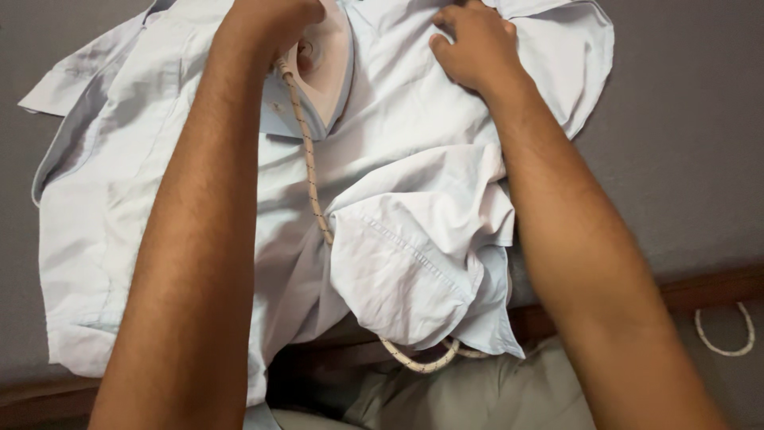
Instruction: The person irons a white shirt laid out on a bed. They use a handheld electric iron to smooth the fabric, repeatedly adjusting the shirt with one hand while moving the iron with the other across the body and sleeves.
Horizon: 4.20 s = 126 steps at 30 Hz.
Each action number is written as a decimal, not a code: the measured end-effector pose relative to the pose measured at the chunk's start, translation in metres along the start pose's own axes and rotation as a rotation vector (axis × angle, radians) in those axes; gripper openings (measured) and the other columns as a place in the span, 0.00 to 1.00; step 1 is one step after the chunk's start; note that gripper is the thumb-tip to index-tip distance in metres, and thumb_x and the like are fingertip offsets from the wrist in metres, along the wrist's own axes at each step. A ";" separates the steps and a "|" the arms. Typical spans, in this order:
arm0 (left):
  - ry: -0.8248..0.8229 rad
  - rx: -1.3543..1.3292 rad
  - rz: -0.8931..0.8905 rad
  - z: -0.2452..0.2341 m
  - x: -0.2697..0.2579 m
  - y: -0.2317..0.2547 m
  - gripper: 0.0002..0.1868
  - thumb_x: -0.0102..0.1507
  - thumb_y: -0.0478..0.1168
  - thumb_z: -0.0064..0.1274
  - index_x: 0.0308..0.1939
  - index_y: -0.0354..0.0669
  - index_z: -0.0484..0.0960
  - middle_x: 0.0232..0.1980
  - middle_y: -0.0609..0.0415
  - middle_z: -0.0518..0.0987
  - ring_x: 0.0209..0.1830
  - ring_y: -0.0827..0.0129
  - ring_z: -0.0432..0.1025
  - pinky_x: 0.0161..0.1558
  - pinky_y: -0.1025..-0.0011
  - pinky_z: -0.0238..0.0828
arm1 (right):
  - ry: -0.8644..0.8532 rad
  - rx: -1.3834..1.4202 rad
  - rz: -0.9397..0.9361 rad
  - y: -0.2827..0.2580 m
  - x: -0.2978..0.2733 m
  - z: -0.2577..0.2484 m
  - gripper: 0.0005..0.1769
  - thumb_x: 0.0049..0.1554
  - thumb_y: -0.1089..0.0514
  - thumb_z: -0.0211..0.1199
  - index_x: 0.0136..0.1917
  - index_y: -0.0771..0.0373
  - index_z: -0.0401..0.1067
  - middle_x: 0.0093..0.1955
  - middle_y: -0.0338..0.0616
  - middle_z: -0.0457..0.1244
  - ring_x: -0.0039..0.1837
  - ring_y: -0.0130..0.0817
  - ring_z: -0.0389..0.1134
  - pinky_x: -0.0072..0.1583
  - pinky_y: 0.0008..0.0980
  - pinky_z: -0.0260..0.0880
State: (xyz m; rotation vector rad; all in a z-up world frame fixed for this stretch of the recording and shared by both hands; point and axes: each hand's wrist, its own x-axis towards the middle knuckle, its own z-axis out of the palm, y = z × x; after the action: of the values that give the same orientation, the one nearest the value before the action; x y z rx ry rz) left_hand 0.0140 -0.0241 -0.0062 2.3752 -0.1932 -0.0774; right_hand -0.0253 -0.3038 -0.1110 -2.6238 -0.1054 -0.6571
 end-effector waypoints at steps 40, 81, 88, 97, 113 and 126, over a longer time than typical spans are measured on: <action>-0.198 0.108 0.023 -0.021 -0.117 0.016 0.28 0.58 0.50 0.55 0.60 0.45 0.80 0.38 0.49 0.84 0.28 0.64 0.78 0.35 0.62 0.74 | 0.056 -0.028 0.101 0.021 -0.015 -0.009 0.19 0.57 0.51 0.62 0.59 0.57 0.78 0.60 0.50 0.68 0.62 0.52 0.67 0.62 0.49 0.64; -0.272 -0.046 -0.063 0.010 -0.150 0.044 0.39 0.58 0.47 0.52 0.73 0.41 0.64 0.38 0.43 0.84 0.23 0.59 0.79 0.26 0.61 0.74 | 0.159 -0.043 -0.010 0.040 -0.022 -0.007 0.21 0.56 0.62 0.55 0.61 0.63 0.78 0.60 0.56 0.68 0.62 0.55 0.68 0.63 0.48 0.65; -0.269 0.010 -0.014 0.012 -0.140 0.041 0.35 0.57 0.47 0.54 0.69 0.42 0.70 0.38 0.44 0.85 0.29 0.58 0.79 0.32 0.60 0.73 | 0.145 -0.045 0.029 0.032 -0.022 -0.012 0.20 0.56 0.62 0.56 0.60 0.60 0.78 0.59 0.54 0.68 0.62 0.53 0.68 0.63 0.48 0.66; -0.315 0.161 0.049 0.022 -0.089 0.054 0.32 0.55 0.52 0.55 0.64 0.52 0.77 0.43 0.48 0.84 0.41 0.57 0.78 0.41 0.55 0.73 | 0.134 0.092 0.265 0.011 -0.018 -0.040 0.20 0.55 0.64 0.53 0.56 0.57 0.79 0.57 0.53 0.70 0.60 0.53 0.69 0.62 0.46 0.66; -0.282 0.125 0.148 0.078 -0.005 0.115 0.26 0.56 0.52 0.57 0.56 0.48 0.83 0.40 0.49 0.84 0.35 0.59 0.80 0.38 0.62 0.73 | 0.239 0.316 0.377 0.055 0.011 -0.043 0.22 0.49 0.72 0.51 0.54 0.66 0.79 0.57 0.58 0.70 0.62 0.49 0.72 0.63 0.39 0.69; -0.316 -0.015 0.035 0.091 -0.007 0.099 0.32 0.56 0.47 0.60 0.62 0.40 0.73 0.41 0.44 0.85 0.28 0.58 0.82 0.29 0.59 0.78 | 0.236 0.098 0.272 0.059 0.004 -0.034 0.13 0.50 0.67 0.58 0.44 0.61 0.82 0.50 0.57 0.71 0.53 0.54 0.73 0.58 0.43 0.71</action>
State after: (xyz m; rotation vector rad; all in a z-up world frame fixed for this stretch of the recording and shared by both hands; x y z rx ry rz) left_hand -0.0150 -0.1555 -0.0043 2.3325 -0.3829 -0.4367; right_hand -0.0262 -0.3712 -0.1051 -2.3874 0.2783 -0.8334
